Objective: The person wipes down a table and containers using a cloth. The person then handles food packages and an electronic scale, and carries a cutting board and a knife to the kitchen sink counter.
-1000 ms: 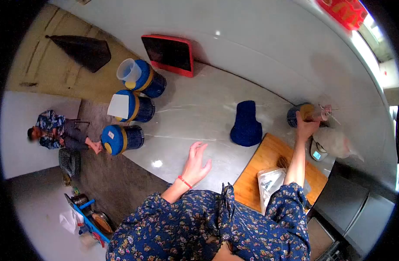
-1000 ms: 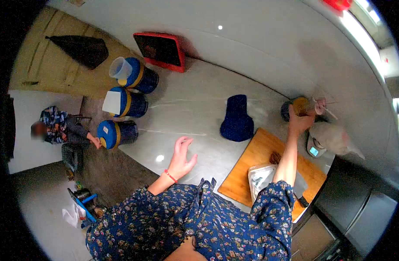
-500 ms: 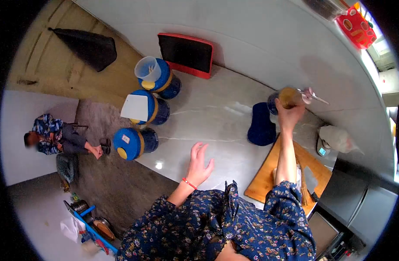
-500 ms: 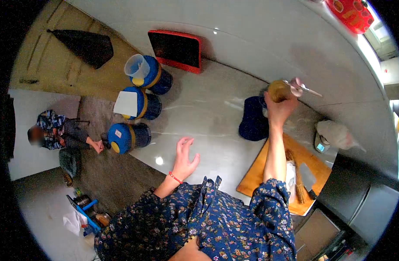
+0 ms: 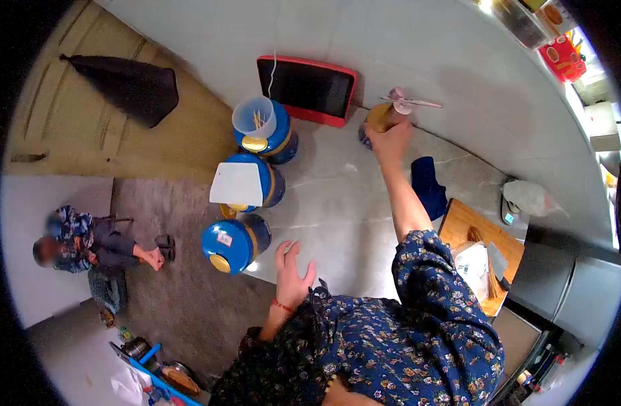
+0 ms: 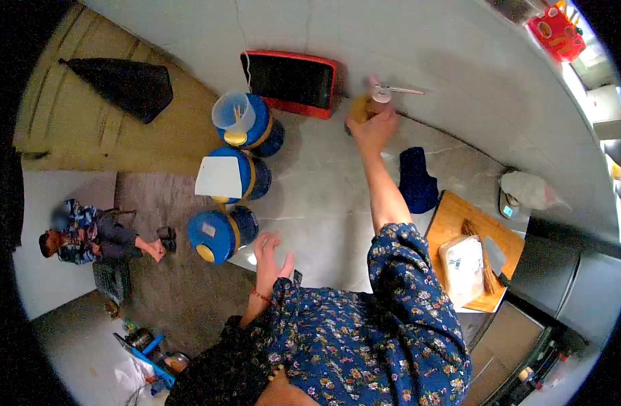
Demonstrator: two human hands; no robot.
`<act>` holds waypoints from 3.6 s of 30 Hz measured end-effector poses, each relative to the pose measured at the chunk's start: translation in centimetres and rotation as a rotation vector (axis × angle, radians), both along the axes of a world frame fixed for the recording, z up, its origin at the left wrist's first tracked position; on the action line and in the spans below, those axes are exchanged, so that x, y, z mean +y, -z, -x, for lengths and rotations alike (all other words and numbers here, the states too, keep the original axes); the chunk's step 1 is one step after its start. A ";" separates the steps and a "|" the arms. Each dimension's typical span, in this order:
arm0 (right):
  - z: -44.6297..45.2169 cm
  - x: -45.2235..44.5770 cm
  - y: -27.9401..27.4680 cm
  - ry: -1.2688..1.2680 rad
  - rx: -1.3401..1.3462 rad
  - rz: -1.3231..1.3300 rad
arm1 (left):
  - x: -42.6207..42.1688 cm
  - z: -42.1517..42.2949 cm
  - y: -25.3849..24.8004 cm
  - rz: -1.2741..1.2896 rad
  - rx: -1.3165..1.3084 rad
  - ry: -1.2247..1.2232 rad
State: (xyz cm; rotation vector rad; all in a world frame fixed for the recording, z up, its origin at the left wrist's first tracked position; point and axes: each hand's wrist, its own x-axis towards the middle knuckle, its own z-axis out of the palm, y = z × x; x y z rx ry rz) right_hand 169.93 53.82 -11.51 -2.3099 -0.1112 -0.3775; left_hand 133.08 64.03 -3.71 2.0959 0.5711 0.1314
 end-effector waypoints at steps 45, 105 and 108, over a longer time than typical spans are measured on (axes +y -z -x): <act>-4.4 -1.3 1.1 -0.231 0.001 -0.250 | -0.4 -1.7 0.2 -0.034 -0.081 0.057; -10.1 -64.7 -15.5 -0.080 -0.023 0.625 | -35.3 -19.9 -23.3 1.158 -1.030 1.070; -9.4 -64.5 -14.9 -0.097 -0.132 0.600 | -33.3 -18.1 -20.8 1.054 -0.712 1.051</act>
